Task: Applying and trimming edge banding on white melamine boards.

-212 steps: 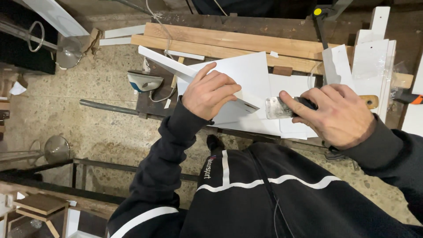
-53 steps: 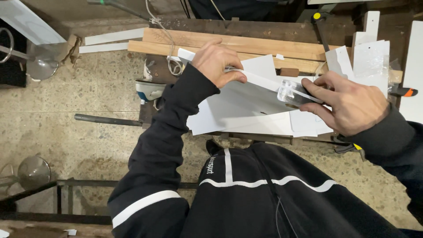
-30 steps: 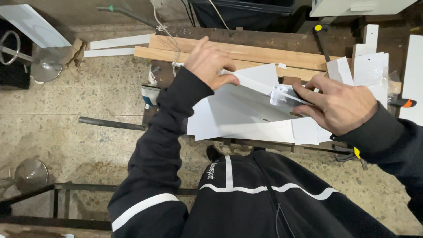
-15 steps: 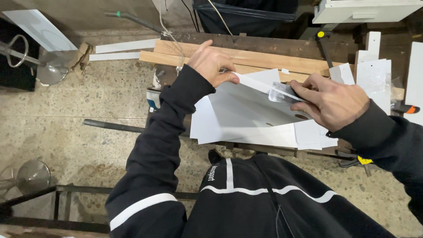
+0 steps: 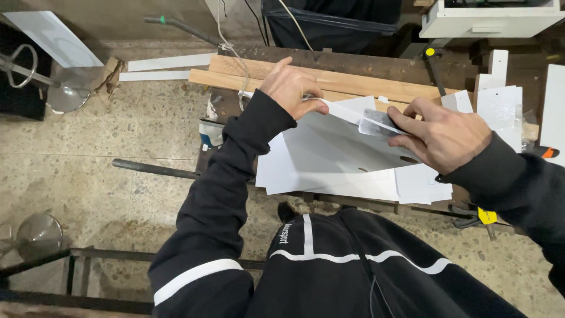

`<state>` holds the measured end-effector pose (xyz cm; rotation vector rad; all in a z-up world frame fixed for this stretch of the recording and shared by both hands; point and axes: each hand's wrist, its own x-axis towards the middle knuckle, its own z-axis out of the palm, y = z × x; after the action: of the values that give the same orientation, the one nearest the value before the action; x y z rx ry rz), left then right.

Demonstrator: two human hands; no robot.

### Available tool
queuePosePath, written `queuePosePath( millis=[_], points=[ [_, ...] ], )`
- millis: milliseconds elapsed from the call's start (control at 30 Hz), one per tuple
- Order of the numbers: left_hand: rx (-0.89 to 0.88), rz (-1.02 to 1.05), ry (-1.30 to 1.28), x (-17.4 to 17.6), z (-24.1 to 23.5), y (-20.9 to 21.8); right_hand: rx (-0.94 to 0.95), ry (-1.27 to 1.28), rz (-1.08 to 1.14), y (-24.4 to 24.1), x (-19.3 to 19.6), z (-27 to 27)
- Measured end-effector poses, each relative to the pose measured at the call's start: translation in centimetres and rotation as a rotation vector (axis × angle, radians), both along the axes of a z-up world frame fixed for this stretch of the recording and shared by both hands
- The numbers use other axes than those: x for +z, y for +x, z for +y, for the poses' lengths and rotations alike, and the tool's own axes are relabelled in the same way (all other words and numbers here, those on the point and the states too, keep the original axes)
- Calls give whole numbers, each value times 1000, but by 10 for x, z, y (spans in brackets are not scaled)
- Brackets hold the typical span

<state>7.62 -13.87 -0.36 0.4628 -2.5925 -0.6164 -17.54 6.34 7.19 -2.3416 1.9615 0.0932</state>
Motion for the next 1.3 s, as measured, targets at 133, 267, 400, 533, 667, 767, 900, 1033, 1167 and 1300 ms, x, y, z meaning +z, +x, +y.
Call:
queuePosePath(
  millis=[133,267,400,533,667,767,900,1033,1167,1300],
  points=[
    [25,-20,20,0,1,0,2,0,-24,3,-4,-6],
    [5,-11,-10,-4,1,0,16,15,23,9,-1,-12],
    [68,-48,-16,-9,4,5,24,-16,23,9,-2,-10],
    [281,318,-10,-10,11,21,-20,-7,31,11,1,-11],
    [378,602,574,-53,17,18,-36,8,42,11,1,-10],
    [406,684,650,-106,14,7,-29,-27,37,11,0,-9],
    [433,744,719,-95,21,3,-15,-44,44,8,-2,-10],
    [322,790,790,-87,24,5,7,-44,51,12,-2,-13],
    [287,793,799,-87,28,8,26,-68,41,22,-10,-20],
    [332,779,712,-91,28,9,37,-68,54,31,-3,-28]
  ],
)
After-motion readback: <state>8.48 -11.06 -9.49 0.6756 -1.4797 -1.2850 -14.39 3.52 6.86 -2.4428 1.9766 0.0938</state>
